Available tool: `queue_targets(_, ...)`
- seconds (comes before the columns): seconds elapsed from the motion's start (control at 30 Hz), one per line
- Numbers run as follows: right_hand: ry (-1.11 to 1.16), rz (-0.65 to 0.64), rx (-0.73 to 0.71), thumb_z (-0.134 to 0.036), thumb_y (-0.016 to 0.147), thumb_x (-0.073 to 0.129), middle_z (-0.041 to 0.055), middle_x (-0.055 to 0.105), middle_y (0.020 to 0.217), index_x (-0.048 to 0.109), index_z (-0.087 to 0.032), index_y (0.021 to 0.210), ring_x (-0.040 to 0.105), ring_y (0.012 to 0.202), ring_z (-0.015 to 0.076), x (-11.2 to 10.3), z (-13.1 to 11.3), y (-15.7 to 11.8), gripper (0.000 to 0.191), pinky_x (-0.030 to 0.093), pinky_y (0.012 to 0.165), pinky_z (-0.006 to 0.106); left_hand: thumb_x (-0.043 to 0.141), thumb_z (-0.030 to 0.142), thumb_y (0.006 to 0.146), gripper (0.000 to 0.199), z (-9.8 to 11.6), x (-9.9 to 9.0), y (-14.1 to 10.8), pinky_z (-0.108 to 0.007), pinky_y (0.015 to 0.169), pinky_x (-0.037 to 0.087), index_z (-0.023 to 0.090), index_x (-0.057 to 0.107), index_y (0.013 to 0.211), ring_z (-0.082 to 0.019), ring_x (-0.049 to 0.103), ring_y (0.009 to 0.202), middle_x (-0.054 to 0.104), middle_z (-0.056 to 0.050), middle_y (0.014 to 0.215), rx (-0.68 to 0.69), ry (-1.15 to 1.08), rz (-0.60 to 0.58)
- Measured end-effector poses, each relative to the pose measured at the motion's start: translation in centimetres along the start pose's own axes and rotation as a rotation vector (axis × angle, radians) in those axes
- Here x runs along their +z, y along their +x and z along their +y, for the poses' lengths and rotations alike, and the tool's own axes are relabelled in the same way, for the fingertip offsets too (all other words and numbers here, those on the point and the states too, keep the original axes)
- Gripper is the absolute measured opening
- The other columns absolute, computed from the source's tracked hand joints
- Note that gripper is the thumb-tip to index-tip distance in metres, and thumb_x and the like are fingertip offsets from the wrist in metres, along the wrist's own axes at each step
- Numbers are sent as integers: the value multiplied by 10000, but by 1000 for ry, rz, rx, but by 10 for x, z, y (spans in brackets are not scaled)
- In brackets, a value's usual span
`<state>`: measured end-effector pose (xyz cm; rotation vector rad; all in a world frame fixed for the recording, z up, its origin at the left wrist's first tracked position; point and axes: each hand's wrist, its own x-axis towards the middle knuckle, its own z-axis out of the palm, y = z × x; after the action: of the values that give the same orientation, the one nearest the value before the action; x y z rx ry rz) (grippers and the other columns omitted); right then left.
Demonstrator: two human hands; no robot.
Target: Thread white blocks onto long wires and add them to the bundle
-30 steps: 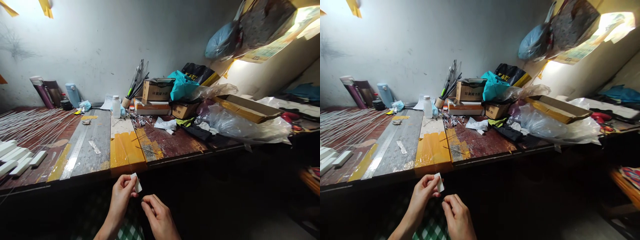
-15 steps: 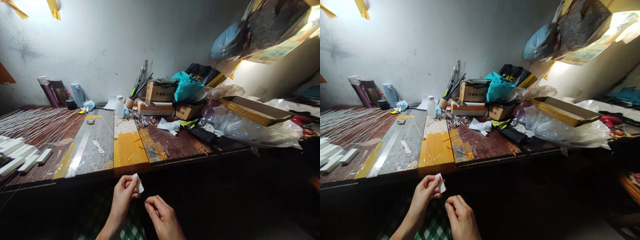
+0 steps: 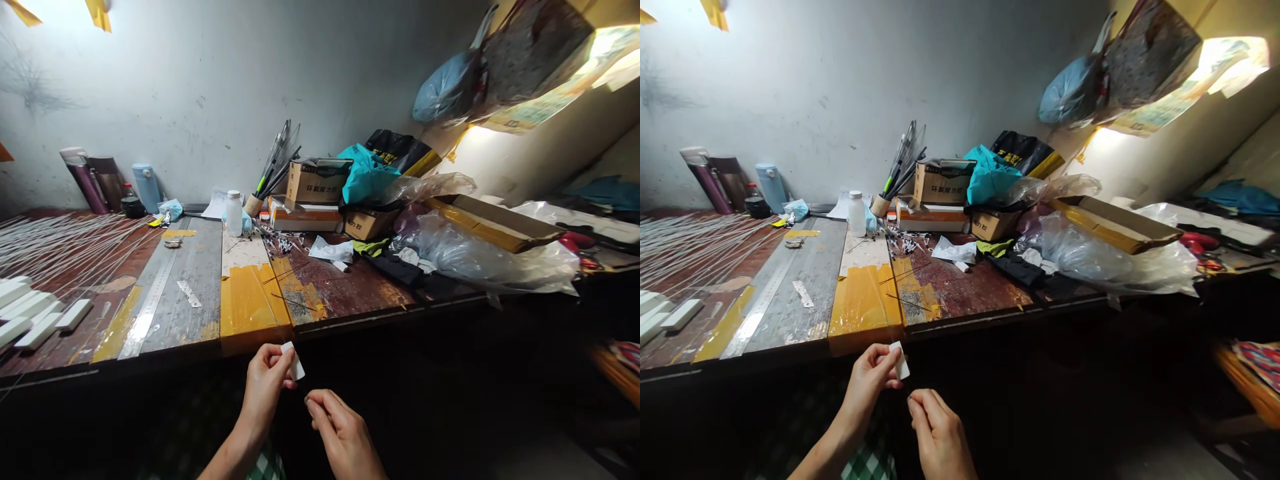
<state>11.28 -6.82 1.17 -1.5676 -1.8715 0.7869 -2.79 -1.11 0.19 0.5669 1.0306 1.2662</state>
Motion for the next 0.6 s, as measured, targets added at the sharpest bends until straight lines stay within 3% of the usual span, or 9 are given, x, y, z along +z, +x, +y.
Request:
queue_targets(0.13, 36, -76, 42, -381, 965, 371, -15, 525, 645, 619, -204, 875, 533, 611, 133, -2, -1, -2, 318, 394, 596, 215, 800, 589, 566, 561, 0, -1, -2, -204, 453, 483, 117, 560, 751, -87, 493, 488, 544, 18, 541, -5, 1, -9)
queue_targets(0.27, 80, -78, 132, -398, 914, 469, -20, 526, 671, 606, -197, 898, 482, 565, 118, 2, -4, -4, 244, 363, 534, 208, 800, 581, 574, 550, 0, -5, -5, -203, 456, 482, 117, 563, 749, -89, 496, 495, 567, 3, 560, -3, 5, -15)
queue_targets(0.4, 81, -100, 113, -399, 946, 401, -21, 509, 621, 601, -190, 812, 491, 586, 125, 4, -7, -5, 318, 359, 568, 213, 802, 578, 575, 547, -2, -8, -9, -199, 459, 477, 116, 568, 752, -86, 499, 501, 603, -21, 597, -17, 15, -22)
queue_targets(0.6, 116, -109, 144, -414, 924, 441, -26, 531, 622, 593, -186, 894, 481, 553, 117, 12, -4, -7, 276, 356, 551, 208, 790, 583, 589, 538, -2, -12, -11, -204, 474, 473, 118, 577, 757, -102, 521, 529, 624, -32, 629, -2, 42, -7)
